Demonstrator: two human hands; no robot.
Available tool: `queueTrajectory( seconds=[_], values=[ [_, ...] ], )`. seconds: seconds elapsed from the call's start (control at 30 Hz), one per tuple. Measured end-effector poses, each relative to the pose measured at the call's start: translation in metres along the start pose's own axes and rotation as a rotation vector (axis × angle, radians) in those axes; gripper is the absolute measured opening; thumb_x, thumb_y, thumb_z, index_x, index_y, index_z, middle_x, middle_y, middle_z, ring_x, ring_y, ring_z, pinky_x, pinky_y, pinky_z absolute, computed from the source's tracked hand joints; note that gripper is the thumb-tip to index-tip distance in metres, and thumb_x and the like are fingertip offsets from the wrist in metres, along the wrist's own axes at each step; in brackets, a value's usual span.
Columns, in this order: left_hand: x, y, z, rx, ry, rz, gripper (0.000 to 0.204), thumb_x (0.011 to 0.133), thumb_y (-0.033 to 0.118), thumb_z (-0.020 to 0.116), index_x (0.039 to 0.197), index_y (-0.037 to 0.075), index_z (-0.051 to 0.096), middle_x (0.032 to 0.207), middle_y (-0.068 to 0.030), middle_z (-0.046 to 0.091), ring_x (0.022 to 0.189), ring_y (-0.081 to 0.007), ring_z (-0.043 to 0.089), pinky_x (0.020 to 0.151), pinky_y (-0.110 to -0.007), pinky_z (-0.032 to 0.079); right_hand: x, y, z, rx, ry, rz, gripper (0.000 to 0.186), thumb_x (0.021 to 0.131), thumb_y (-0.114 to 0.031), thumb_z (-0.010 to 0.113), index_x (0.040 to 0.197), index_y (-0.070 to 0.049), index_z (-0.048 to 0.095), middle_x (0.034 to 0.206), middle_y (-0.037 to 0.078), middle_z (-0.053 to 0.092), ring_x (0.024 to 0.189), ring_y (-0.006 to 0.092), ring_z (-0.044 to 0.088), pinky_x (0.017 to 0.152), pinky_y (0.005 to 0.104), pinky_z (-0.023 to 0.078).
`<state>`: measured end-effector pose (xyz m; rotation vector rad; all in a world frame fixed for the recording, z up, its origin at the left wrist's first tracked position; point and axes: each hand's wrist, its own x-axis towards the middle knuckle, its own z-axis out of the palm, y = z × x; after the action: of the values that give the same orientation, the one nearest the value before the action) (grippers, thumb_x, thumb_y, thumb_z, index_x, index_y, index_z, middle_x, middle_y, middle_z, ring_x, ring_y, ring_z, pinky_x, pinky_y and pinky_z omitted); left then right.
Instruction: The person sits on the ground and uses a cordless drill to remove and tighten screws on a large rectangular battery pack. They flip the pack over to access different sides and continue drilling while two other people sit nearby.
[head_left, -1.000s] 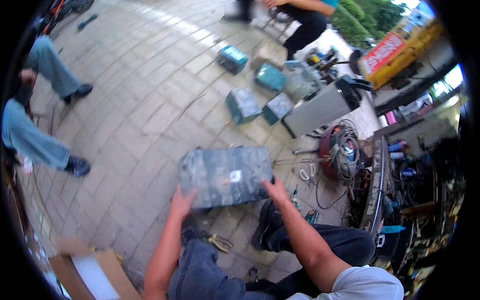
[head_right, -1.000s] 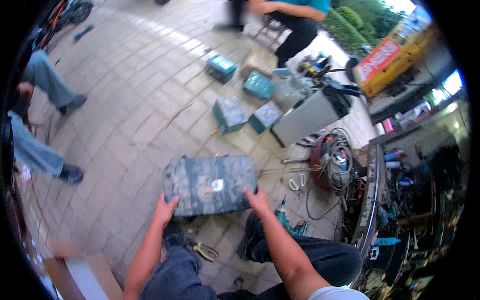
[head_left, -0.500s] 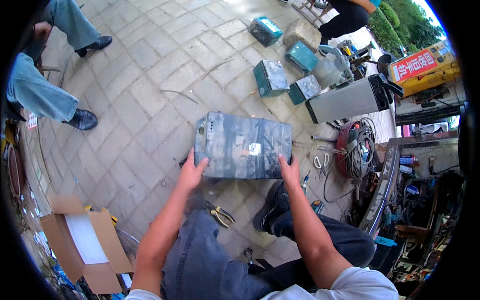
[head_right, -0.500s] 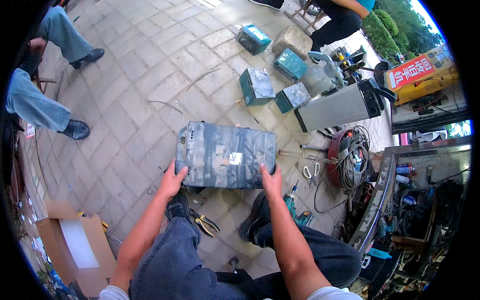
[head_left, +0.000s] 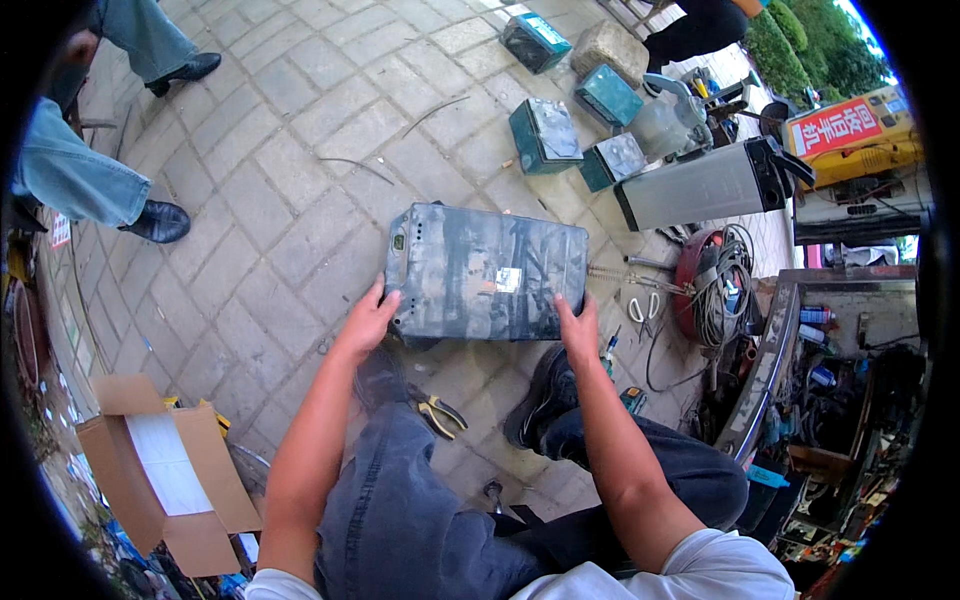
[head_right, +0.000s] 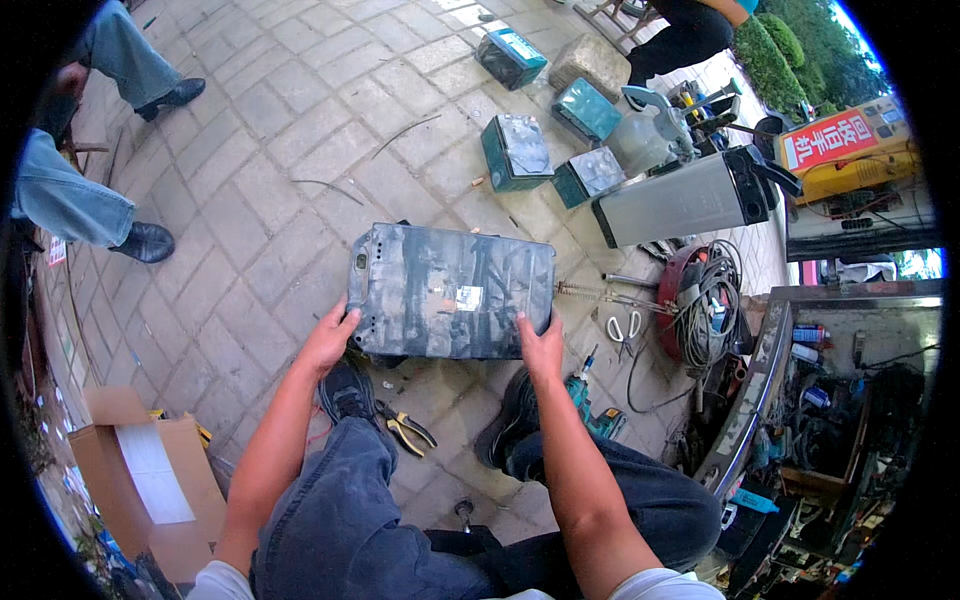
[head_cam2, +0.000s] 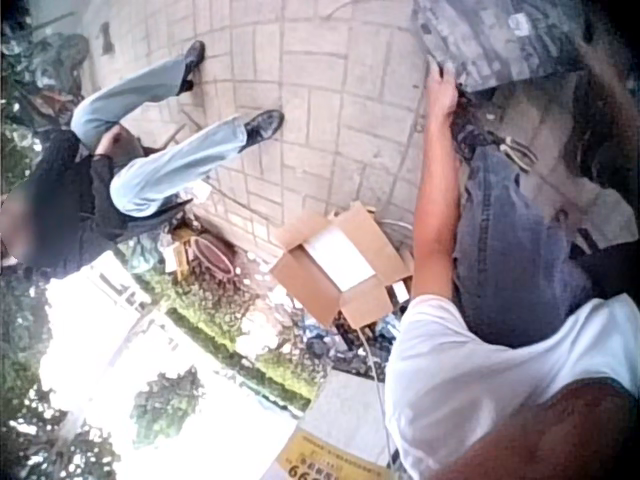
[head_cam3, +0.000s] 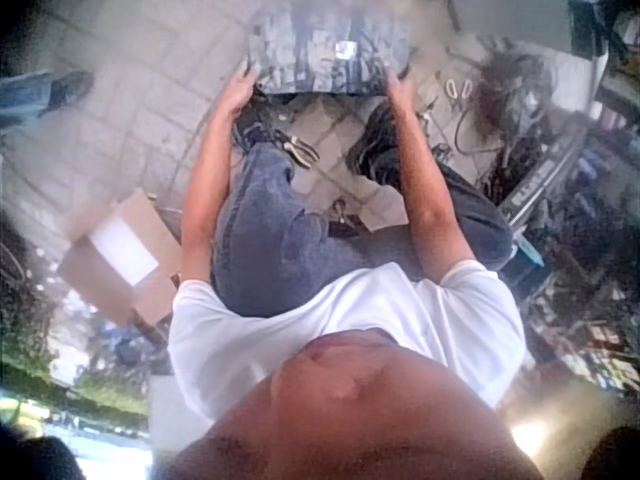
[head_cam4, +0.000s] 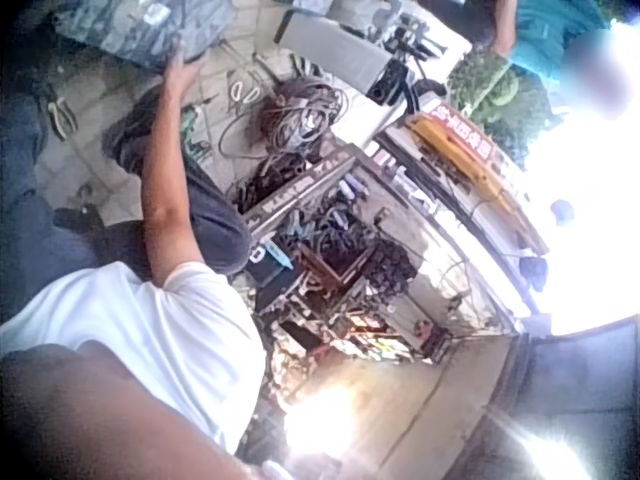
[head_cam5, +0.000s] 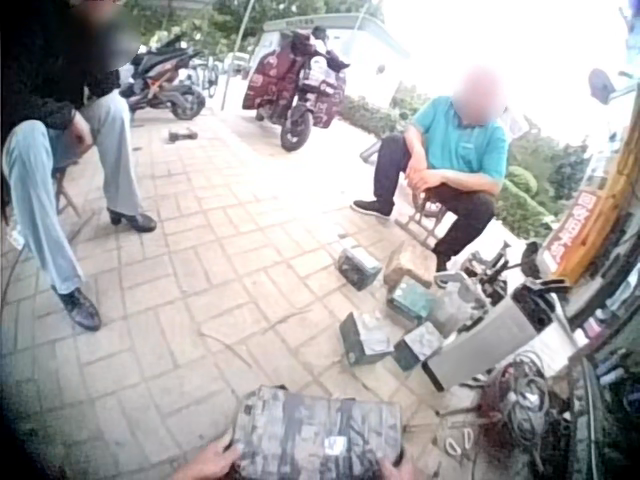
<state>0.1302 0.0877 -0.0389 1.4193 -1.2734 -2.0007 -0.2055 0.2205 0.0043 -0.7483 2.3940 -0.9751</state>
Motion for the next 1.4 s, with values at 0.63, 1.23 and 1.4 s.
queueTrajectory(
  seconds=[0.63, 1.23, 1.4],
  values=[
    [0.024, 0.036, 0.014, 0.594, 0.122, 0.109, 0.090, 0.080, 0.040, 0.070, 0.137, -0.016, 0.029, 0.125, -0.0344, 0.052, 0.117, -0.0423, 0.054, 0.100, -0.041, 0.042, 0.047, -0.010, 0.010, -0.077, -0.075, 0.183, 0.067, 0.091, -0.047, 0.055, 0.128, 0.008, 0.046, 0.125, 0.027, 0.056, 0.118, 0.0350, 0.054, 0.100, 0.0386, 0.040],
    [0.073, 0.066, 0.011, 0.290, 0.180, 0.202, 0.061, 0.077, 0.021, 0.075, 0.124, -0.011, 0.052, 0.118, -0.0203, 0.061, 0.106, -0.0250, 0.060, 0.091, -0.035, 0.046, 0.127, -0.041, 0.005, 0.004, -0.071, 0.178, 0.083, 0.088, -0.056, 0.057, 0.133, 0.012, 0.042, 0.129, 0.029, 0.052, 0.122, 0.0350, 0.051, 0.102, 0.0383, 0.039],
    [0.078, 0.064, -0.002, 0.227, 0.208, 0.168, 0.070, 0.074, 0.026, 0.078, 0.127, -0.010, 0.049, 0.122, -0.0217, 0.059, 0.112, -0.0286, 0.057, 0.096, -0.038, 0.044, 0.105, -0.063, 0.015, 0.078, -0.106, 0.182, 0.073, 0.088, -0.050, 0.060, 0.124, 0.012, 0.051, 0.120, 0.024, 0.058, 0.111, 0.0288, 0.056, 0.095, 0.0374, 0.042]
  ],
)
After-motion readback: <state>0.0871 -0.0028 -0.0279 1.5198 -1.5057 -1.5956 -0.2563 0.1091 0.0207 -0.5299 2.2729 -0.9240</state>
